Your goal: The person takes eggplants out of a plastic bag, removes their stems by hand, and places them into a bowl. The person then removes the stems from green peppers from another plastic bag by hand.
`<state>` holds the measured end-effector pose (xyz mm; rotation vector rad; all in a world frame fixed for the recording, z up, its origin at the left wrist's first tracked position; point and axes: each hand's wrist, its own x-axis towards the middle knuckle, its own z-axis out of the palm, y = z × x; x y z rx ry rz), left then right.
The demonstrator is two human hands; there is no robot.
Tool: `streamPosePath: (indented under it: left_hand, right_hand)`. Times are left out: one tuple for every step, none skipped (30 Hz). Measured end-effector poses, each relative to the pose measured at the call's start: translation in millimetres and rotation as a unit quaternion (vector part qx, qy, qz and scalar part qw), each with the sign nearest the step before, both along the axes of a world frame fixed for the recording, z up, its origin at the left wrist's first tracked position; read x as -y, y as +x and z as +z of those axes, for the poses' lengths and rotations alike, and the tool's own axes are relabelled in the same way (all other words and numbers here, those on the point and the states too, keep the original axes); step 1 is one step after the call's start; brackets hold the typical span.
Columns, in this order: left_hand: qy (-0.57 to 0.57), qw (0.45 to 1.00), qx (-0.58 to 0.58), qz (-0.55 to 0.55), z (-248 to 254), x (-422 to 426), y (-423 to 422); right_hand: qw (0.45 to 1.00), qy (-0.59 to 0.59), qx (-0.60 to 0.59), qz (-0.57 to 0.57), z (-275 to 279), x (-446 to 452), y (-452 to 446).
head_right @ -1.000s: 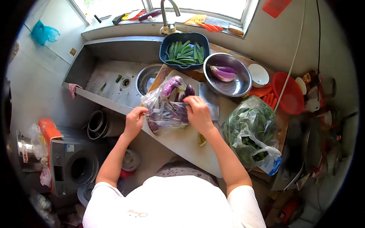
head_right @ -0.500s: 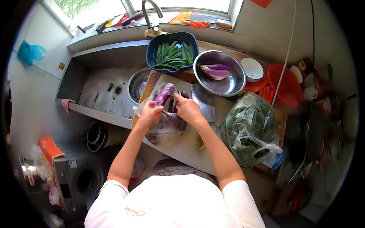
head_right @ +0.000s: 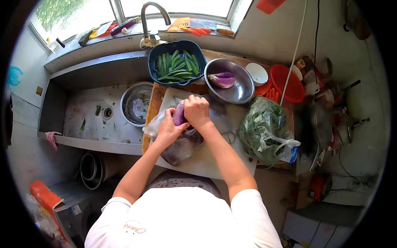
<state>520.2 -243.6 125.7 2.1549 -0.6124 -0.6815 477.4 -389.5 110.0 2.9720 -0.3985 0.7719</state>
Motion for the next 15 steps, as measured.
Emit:
streamPosePath:
  left_hand:
    - [-0.042,0.999,0.023,-0.003,-15,1,4]
    - [-0.056,0.998,0.017,-0.032,-28,0,9]
    - [-0.07,0.996,0.01,-0.06,-29,-2,13]
    - [-0.081,0.993,0.003,-0.088,-29,-4,16]
    - [-0.107,0.987,0.031,-0.112,-27,-7,19]
    - [-0.099,0.987,-0.004,-0.127,-19,-9,23]
    - [-0.09,0.985,-0.036,-0.141,-9,-10,28]
    - [-0.08,0.982,-0.067,-0.155,1,-11,33]
    - [-0.098,0.977,-0.102,-0.161,12,-13,37]
    - [-0.12,0.971,-0.14,-0.154,8,-15,42]
    - [-0.141,0.962,-0.179,-0.148,-5,-17,48]
    - [-0.163,0.952,-0.219,-0.141,-17,-16,49]
    - [-0.219,0.937,-0.249,-0.107,-21,-15,42]
    - [-0.217,0.924,-0.302,-0.089,-24,-15,37]
    - [-0.215,0.908,-0.354,-0.069,-22,-14,32]
  right_hand:
    - [1.0,0.001,0.016,0.001,5,0,1]
    - [1.0,0.0,0.031,0.002,8,2,0]
    - [0.997,0.047,0.052,-0.028,5,5,0]
    - [0.995,0.08,0.026,-0.061,3,8,-1]
    - [0.989,0.115,0.001,-0.092,1,11,-1]
    - [0.981,0.151,-0.022,-0.121,1,13,1]
    - [0.947,0.248,-0.116,-0.168,19,12,4]
    - [0.921,0.331,-0.164,-0.127,16,22,6]
    - [0.884,0.41,-0.209,-0.084,7,39,6]
    - [0.837,0.484,-0.251,-0.041,8,49,3]
    - [0.818,0.521,-0.244,0.001,8,55,-2]
    - [0.81,0.553,-0.193,0.03,6,57,-6]
    - [0.799,0.581,-0.143,0.06,3,57,-12]
    - [0.784,0.607,-0.093,0.091,-2,57,-17]
    - [0.747,0.649,-0.069,0.124,-9,62,-22]
